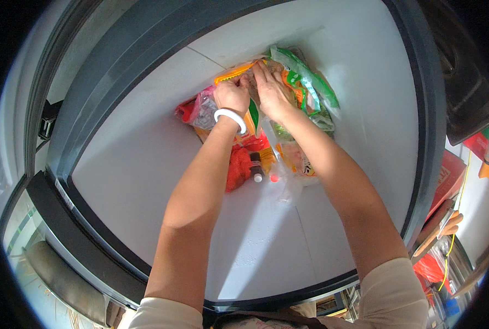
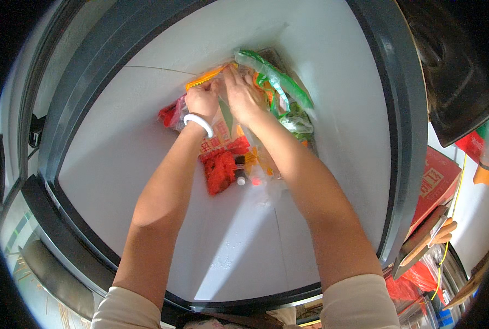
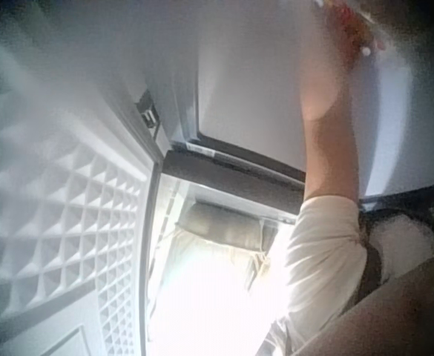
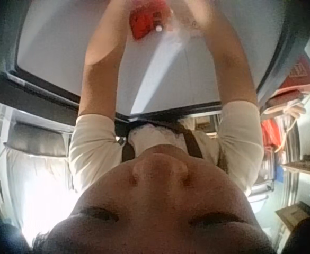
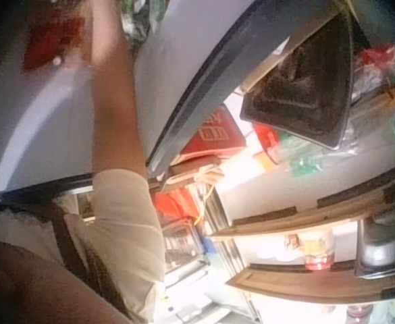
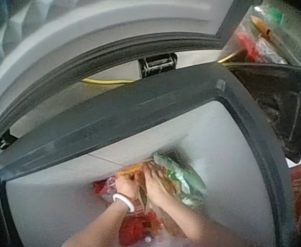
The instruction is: The person removes a package from a cabinet, opens a plastic bag of food using scissors, and organizes various frozen food items inside a chest freezer. They then handle skewered food items on a tray and place them into a large pot of simmering broth.
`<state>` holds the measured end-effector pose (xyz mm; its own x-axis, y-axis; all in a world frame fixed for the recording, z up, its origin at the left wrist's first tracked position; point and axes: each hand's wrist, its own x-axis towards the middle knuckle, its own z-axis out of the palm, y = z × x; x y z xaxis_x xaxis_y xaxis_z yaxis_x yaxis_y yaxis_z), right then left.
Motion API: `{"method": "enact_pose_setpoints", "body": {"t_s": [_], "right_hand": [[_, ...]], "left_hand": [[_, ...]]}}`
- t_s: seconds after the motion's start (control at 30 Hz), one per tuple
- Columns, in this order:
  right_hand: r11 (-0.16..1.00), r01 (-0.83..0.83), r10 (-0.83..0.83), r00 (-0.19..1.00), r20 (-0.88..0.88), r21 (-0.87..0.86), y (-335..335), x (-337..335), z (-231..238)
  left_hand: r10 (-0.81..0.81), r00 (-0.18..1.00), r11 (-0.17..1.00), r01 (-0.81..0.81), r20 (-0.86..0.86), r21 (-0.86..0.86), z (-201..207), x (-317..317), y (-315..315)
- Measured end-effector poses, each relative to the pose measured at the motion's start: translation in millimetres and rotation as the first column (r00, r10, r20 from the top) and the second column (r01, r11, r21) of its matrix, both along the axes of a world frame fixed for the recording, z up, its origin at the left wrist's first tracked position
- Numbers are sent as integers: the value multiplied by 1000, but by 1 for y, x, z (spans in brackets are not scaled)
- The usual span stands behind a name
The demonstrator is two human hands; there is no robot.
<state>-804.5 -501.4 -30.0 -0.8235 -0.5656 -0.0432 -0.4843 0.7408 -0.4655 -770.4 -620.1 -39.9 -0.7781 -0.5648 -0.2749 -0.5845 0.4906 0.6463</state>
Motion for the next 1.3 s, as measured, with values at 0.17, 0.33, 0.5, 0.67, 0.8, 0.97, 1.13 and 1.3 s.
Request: {"method": "enact_pose_setpoints", "body": {"t_s": [0.17,0.33,0.5,0.67,0.8,0.97,1.13,1.3], "right_hand": [[932,-101,-56,909,413,349,8,-32,3],[973,-106,12,911,413,207,16,-45,17],[985,-118,26,818,574,124,31,-37,51],[939,-47,-99,912,398,340,52,-37,54],[944,37,-183,886,426,329,62,-42,38],[969,164,-234,855,463,186,66,-29,26],[968,103,-199,871,449,228,26,2,1],[974,220,-202,699,686,63,11,-9,-8]], "left_hand": [[24,997,999,-27,-77,-44,2,19,10],[34,969,988,-69,245,136,4,59,43],[153,988,982,-152,-5,112,-7,62,40],[71,913,966,38,-402,257,19,39,83],[-28,928,968,118,-371,222,20,24,108],[9,936,960,91,-351,266,29,23,95],[64,983,992,-43,-175,122,12,65,58],[45,995,962,-69,94,265,34,126,20]]}}
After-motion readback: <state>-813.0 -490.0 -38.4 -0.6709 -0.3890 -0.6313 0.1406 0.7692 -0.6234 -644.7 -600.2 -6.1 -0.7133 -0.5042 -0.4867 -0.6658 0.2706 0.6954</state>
